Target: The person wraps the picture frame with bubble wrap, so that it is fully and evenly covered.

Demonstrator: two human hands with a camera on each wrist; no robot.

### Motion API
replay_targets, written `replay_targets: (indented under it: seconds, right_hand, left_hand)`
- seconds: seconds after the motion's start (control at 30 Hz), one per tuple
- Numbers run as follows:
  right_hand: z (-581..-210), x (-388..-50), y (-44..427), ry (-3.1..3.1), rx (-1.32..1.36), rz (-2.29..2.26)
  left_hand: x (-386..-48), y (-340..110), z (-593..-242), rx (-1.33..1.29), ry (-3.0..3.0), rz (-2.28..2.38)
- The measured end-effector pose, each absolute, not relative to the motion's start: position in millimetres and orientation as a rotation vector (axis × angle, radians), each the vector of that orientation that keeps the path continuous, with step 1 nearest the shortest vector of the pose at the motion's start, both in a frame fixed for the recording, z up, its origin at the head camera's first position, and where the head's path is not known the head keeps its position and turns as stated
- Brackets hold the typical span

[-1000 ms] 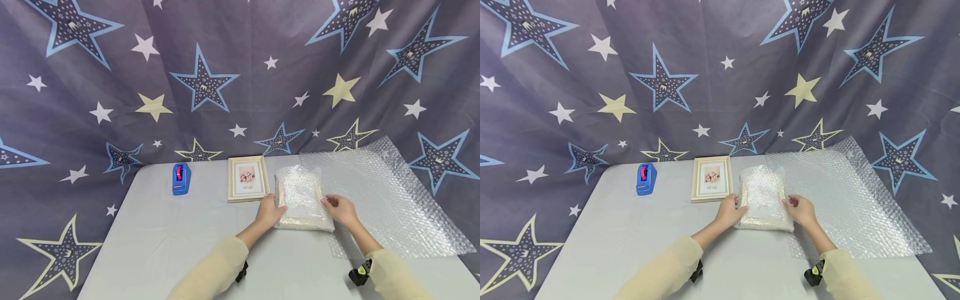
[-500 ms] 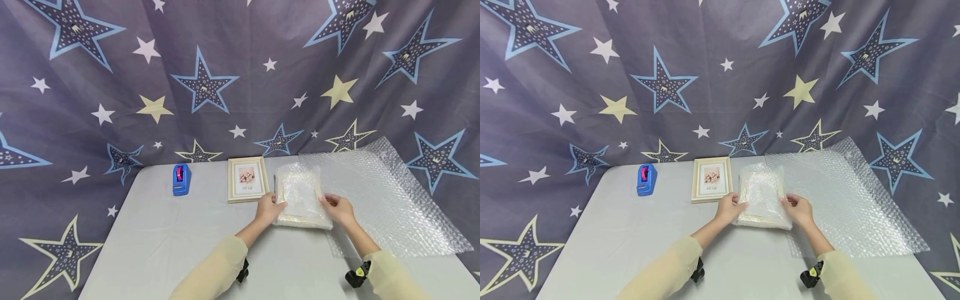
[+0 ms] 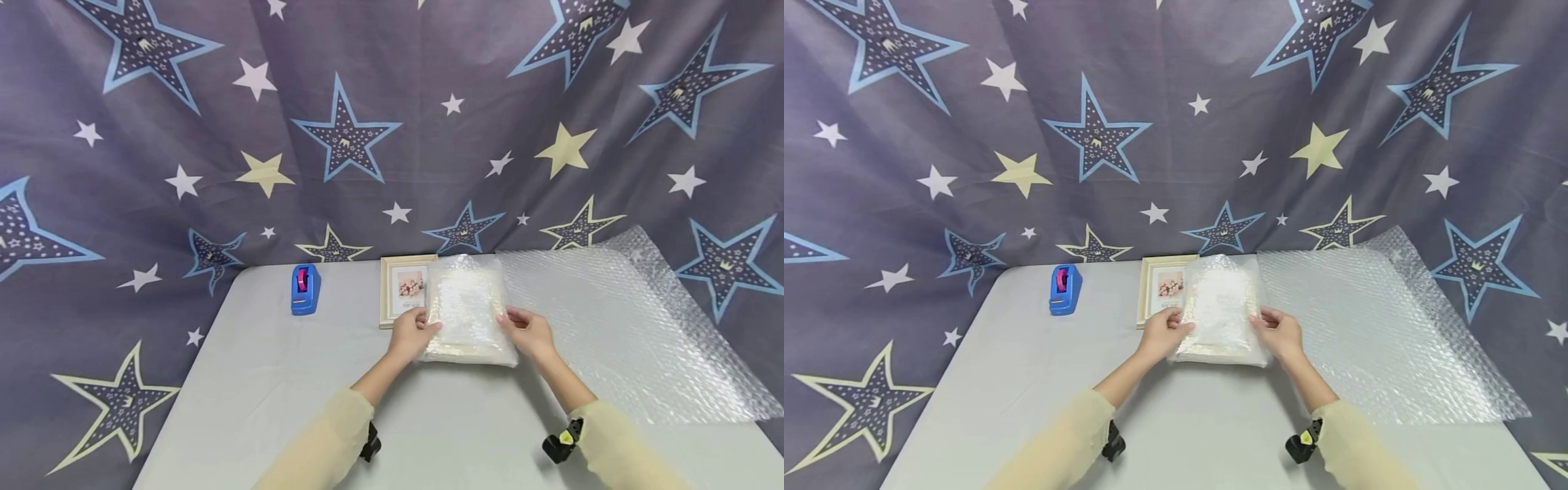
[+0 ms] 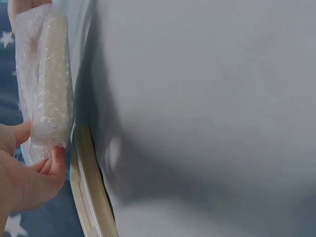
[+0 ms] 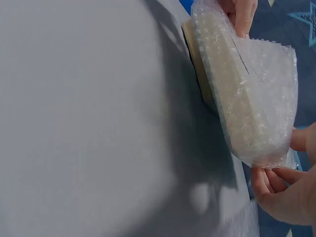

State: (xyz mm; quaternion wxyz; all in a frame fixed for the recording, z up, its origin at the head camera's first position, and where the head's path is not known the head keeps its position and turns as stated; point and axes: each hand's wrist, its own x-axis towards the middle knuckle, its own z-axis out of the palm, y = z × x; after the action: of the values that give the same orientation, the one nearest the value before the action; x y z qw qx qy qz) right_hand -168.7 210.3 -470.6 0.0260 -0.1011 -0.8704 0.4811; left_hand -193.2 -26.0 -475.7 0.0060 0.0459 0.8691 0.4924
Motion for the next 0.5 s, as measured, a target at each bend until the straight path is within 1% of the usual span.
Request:
replay_targets:
  seconds: [0.27, 0.5]
  right_hand:
    - [-473, -176, 157, -2.592, -0.194, 1.649]
    - [-477, -172, 101, -2.586, -0.083, 1.77]
  left_hand:
    - [-184, -85, -476, 0.105, 2.775, 1.593]
    - [-162, -147, -481, -0.003, 2.814, 1.577]
